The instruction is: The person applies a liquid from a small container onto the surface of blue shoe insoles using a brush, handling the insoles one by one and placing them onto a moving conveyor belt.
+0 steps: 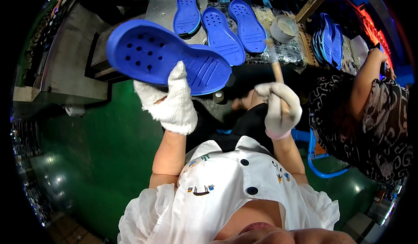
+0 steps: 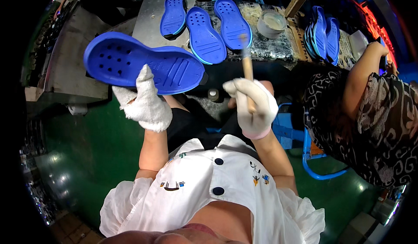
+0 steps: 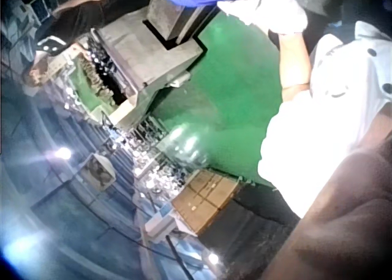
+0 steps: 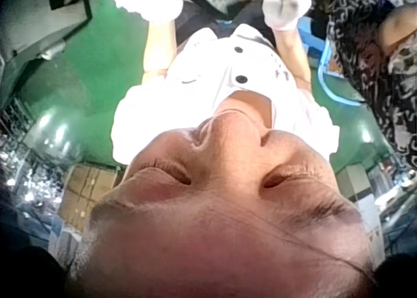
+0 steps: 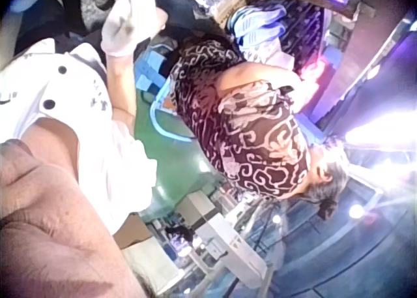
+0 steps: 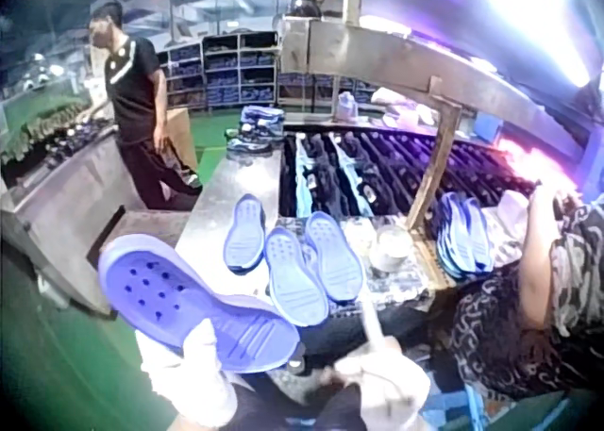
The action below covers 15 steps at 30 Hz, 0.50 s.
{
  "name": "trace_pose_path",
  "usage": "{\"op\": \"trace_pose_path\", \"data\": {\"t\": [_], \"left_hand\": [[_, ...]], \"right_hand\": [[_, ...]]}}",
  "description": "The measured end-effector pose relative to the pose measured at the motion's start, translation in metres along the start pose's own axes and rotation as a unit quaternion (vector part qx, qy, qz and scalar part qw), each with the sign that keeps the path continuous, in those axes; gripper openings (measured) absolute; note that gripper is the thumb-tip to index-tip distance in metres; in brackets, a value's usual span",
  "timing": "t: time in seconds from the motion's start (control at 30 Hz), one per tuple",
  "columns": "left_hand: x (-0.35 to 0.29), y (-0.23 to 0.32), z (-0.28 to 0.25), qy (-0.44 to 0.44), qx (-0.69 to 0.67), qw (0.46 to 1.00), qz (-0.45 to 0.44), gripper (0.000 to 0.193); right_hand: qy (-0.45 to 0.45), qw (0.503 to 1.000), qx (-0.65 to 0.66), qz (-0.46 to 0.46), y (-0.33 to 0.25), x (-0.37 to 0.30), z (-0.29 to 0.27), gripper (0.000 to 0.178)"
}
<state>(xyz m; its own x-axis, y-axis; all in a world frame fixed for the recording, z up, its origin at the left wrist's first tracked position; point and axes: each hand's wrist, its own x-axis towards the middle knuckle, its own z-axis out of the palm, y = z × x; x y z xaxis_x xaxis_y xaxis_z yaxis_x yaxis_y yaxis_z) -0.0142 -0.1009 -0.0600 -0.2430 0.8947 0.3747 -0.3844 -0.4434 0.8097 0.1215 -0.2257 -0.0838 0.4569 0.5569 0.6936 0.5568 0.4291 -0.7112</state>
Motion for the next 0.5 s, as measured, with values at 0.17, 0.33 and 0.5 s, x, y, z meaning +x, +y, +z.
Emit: {"op": "trace_pose_path", "data": {"t": [0.17, 0.33, 0.5], "left_hand": [[-0.017, 0.011, -0.015, 0.022, 0.028, 0.999, -0.017, 0.055], [-0.025, 0.027, -0.027, -0.03, 0.075, 0.991, -0.108, 0.059], [-0.026, 0.018, -0.03, -0.03, -0.073, 0.99, -0.121, 0.051]], "right_hand": [[-0.006, 0.998, 0.0, 0.065, 0.003, 0.007, 0.019, 0.038], [-0.032, 0.95, 0.117, 0.29, -0.012, 0.014, 0.018, 0.035], [-0.104, 0.932, 0.122, 0.325, -0.017, 0.024, 0.008, 0.03]]}}
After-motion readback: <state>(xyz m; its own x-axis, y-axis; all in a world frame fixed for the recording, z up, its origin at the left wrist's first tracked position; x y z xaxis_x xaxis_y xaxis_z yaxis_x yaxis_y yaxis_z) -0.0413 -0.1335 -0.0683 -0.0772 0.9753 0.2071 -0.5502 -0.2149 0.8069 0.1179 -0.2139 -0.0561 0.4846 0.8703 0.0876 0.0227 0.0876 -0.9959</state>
